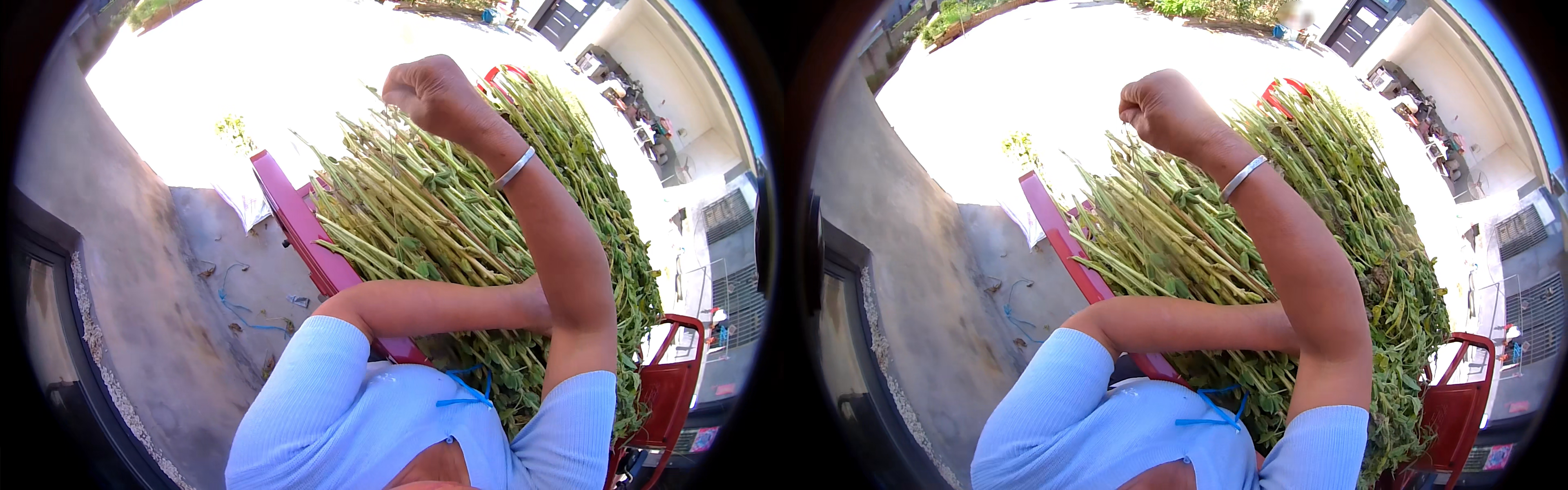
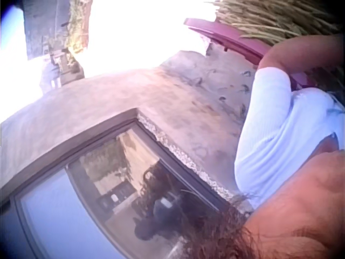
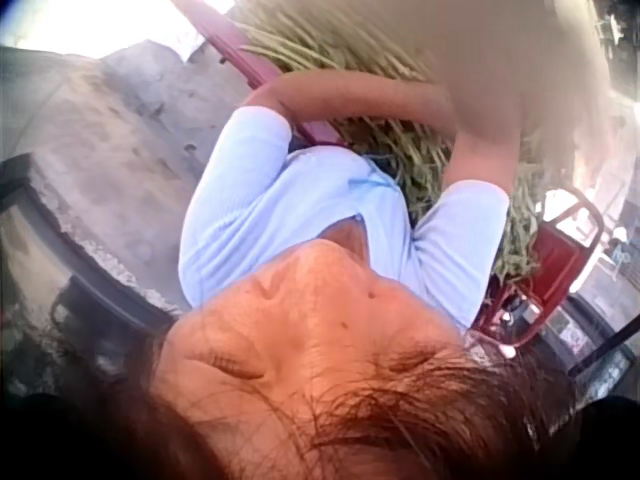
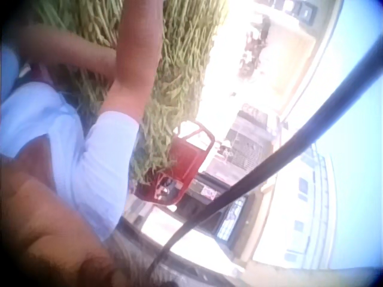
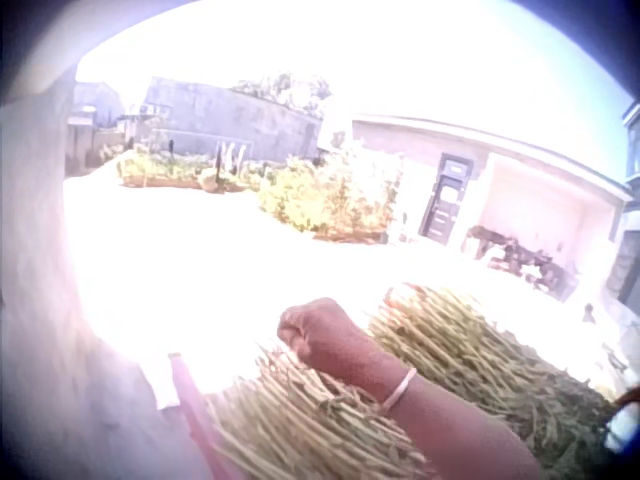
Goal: The person gathers long green plant stems from a red cart, aligns them into bundles, and secures them using blue plastic ties. The person repeatedly picks up stems, arranges them, and ties them together, then places the finished bundles on the ground.
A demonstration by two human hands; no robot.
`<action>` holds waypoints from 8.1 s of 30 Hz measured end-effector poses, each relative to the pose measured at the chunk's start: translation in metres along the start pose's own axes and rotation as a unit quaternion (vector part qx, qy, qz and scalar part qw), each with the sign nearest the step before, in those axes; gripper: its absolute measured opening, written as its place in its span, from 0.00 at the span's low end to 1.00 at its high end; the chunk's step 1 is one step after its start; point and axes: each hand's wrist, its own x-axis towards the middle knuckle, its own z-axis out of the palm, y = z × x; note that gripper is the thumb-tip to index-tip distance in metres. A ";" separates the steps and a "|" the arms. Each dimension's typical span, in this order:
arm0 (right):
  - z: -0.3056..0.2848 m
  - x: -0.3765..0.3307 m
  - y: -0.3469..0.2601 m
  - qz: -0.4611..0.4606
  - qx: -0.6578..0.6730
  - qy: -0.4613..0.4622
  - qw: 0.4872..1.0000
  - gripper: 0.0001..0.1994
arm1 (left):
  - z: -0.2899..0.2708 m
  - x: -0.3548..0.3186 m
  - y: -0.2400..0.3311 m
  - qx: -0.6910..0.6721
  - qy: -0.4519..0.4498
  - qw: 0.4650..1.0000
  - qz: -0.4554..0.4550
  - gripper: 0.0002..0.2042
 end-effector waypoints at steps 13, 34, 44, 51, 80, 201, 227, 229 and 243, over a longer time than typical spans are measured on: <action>-0.335 -0.282 -0.126 0.066 0.400 0.354 0.843 0.05 | -0.015 -0.001 0.008 0.041 -0.098 0.994 -0.035 0.26; -0.143 -0.457 -0.276 0.549 -0.136 0.339 0.752 0.12 | -0.015 -0.007 0.007 0.104 -0.086 0.991 -0.021 0.37; -0.094 -0.342 0.080 0.693 -0.055 -0.155 0.702 0.38 | -0.017 0.001 -0.001 -0.069 -0.026 0.994 -0.079 0.17; -0.059 -0.354 0.102 0.687 0.054 -0.019 0.725 0.14 | -0.029 0.009 -0.009 -0.404 0.041 0.888 -0.218 0.14; 0.004 -0.378 -0.213 0.207 -0.291 -0.077 0.931 0.24 | -0.014 0.062 -0.060 -0.375 -0.183 0.902 -0.108 0.10; -0.101 -0.340 -0.047 0.351 0.080 -0.108 0.926 0.06 | 0.019 -0.023 0.063 0.275 0.311 0.901 0.128 0.10; -0.093 -0.380 -0.128 0.207 -0.263 0.048 0.941 0.08 | 0.001 -0.043 0.060 -0.094 0.173 0.980 -0.013 0.05; -0.098 -0.379 -0.123 0.215 -0.281 0.048 0.934 0.05 | 0.000 -0.041 0.061 0.009 0.191 0.979 0.067 0.08; -0.105 -0.371 -0.080 0.259 -0.074 0.067 0.961 0.09 | -0.005 -0.059 0.036 0.164 0.107 0.948 0.250 0.11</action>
